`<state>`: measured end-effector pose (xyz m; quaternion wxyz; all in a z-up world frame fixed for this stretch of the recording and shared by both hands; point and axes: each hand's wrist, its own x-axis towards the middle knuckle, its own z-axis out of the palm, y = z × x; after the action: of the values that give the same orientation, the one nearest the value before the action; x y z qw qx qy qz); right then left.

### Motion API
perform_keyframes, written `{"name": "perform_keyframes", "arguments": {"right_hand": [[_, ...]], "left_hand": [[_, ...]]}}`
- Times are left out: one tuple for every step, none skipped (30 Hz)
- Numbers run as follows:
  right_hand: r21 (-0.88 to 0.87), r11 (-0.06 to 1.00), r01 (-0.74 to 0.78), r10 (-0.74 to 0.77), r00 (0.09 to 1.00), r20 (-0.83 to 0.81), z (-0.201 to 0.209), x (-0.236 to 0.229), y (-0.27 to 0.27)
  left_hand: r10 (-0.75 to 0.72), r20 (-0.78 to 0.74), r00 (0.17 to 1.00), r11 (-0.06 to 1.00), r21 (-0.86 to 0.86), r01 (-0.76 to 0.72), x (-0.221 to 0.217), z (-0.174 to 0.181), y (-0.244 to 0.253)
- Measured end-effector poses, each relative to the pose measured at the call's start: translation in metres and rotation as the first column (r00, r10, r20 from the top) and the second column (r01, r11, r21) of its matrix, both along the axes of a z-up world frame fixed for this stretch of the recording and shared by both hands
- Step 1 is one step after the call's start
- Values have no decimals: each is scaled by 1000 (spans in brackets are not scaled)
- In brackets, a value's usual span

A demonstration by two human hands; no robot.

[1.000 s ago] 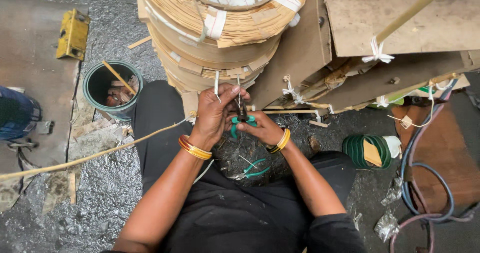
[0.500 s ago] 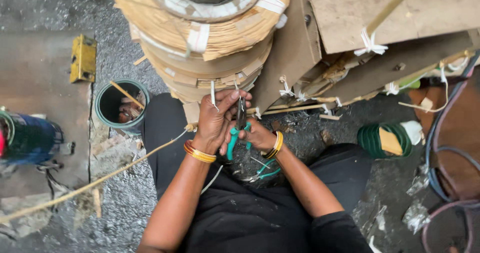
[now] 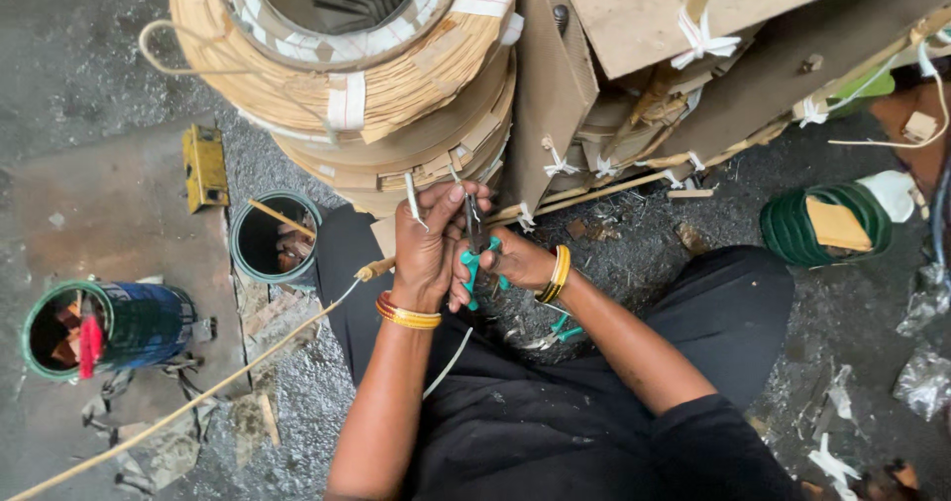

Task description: The person sits on the floor and uses white plastic ties to secure a large wooden structure. They wrap the ties around the structure, pull them tight, and use pliers to cut the excess ends.

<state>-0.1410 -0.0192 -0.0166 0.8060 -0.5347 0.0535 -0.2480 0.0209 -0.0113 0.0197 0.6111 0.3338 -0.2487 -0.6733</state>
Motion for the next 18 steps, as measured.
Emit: {"name": "perform_keyframes", "arguments": {"right_hand": [[-4, 1000, -10, 10, 1000, 9, 1, 1, 0], [8, 1000, -1, 1, 1000, 9, 1, 1, 1], [21, 1000, 7, -7, 1000, 10, 1, 1, 1], [33, 999, 16, -16, 1000, 8, 2, 1, 2], [53, 998, 27, -28, 999, 16, 1, 1, 3], [73, 997, 37, -39, 999, 21, 1, 1, 4], [94, 994, 48, -50, 998, 27, 0, 1, 5], [88, 995, 53, -55, 998, 24, -1, 0, 5], [81, 995, 59, -60, 998, 21, -2, 0, 5], [77, 995, 62, -64, 998, 17, -4, 1, 6], [76, 994, 75, -77, 997, 18, -6, 3, 6], [74, 993, 87, -89, 996, 18, -8, 4, 7], [72, 992, 99, -101, 995, 19, -10, 5, 7], [72, 990, 119, -121, 992, 28, -13, 5, 7], [72, 988, 139, -142, 989, 37, -15, 6, 8], [74, 985, 158, -161, 986, 45, -17, 7, 8], [55, 980, 192, -193, 981, 19, -19, 8, 8], [36, 974, 224, -224, 975, -6, -20, 9, 9]], "left_hand": [[-4, 4, 1000, 1000, -5, 4, 1, 0, 0], [-6, 7, 1000, 1000, -11, 6, 1, 0, 0], [-3, 4, 1000, 1000, -20, 3, 1, 0, 0], [1, -1, 1000, 1000, -29, -1, 1, 0, 0], [4, -6, 1000, 999, -37, -4, 1, 0, 0], [7, -5, 1000, 999, -42, -7, 0, 0, 0], [10, -4, 1000, 999, -46, -10, -1, -1, 0], [14, -3, 1000, 999, -53, -14, -2, -1, 0], [15, -3, 1000, 999, -52, -15, -2, -2, 0], [18, -5, 1000, 999, -50, -18, -1, -2, 0], [21, -6, 1000, 999, -47, -21, 0, -3, 0], [24, -15, 1000, 998, -50, -24, 1, -4, 1], [26, -25, 999, 998, -53, -27, 1, -4, 1], [29, -36, 999, 998, -56, -31, 1, -4, 1], [33, -43, 999, 998, -56, -35, 1, -5, 2], [37, -52, 998, 998, -55, -40, 1, -5, 2], [41, -61, 997, 998, -54, -45, 1, -5, 3], [39, -66, 997, 997, -58, -43, 1, -5, 3]]}}
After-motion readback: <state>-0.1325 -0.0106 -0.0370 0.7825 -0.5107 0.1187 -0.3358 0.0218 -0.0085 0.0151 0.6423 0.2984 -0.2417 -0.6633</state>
